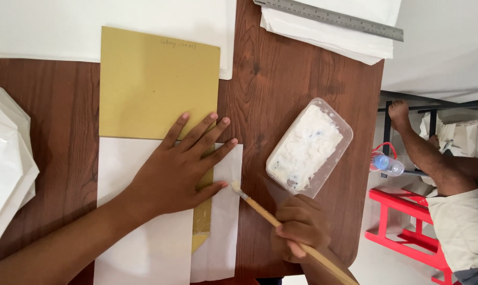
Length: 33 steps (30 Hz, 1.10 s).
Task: The person applies white adhesive to the edges of a white paper sheet using a brush, then folds the paper into a triangular shape and presses the glued edges together. The person repeats the gluing and folding process to form a three-dimensional paper structure.
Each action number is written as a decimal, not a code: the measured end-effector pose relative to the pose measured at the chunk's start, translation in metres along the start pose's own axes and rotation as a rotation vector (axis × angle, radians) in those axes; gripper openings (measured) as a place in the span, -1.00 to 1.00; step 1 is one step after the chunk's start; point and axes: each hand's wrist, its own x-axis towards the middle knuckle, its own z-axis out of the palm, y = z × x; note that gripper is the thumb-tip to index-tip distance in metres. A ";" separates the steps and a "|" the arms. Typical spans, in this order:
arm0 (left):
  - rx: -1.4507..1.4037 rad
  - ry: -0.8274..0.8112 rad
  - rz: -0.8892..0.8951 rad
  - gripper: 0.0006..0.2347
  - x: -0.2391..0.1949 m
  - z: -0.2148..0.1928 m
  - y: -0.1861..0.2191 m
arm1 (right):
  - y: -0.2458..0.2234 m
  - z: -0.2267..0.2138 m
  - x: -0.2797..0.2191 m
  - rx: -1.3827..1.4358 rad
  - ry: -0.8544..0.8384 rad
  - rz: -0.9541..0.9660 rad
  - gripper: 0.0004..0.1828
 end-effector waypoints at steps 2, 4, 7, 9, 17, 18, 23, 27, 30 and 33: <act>0.013 0.003 0.011 -0.43 0.000 0.000 0.000 | -0.010 0.001 0.016 -0.073 -0.256 0.049 -0.41; 0.001 0.003 0.008 -0.42 -0.001 0.001 0.001 | -0.015 0.004 0.019 0.006 -0.274 0.098 -0.48; 0.014 0.001 0.007 -0.41 -0.001 0.003 -0.002 | -0.010 -0.001 0.018 0.161 -0.450 0.235 -0.46; 0.015 -0.010 0.012 -0.40 -0.003 0.004 0.001 | -0.013 -0.006 0.017 0.222 -0.612 0.346 -0.36; 0.034 0.002 0.018 -0.40 -0.004 0.007 -0.001 | -0.006 0.001 0.019 0.034 -0.312 0.492 -0.61; 0.035 0.003 0.020 -0.40 -0.004 0.007 -0.001 | 0.002 -0.006 -0.004 0.034 -0.311 0.491 -0.61; 0.018 0.028 0.024 -0.41 -0.004 0.007 0.000 | 0.012 -0.010 -0.016 0.130 -0.121 0.027 -0.69; 0.031 0.016 0.025 -0.41 -0.005 0.007 0.000 | -0.015 0.005 0.006 0.081 -0.099 -0.042 -0.56; -0.004 0.025 0.036 -0.47 -0.004 0.005 0.001 | -0.024 0.006 0.014 0.110 -0.397 0.079 -0.46; 0.023 0.035 0.022 -0.46 -0.003 0.006 0.003 | -0.010 0.006 0.005 0.381 -0.194 0.352 -0.54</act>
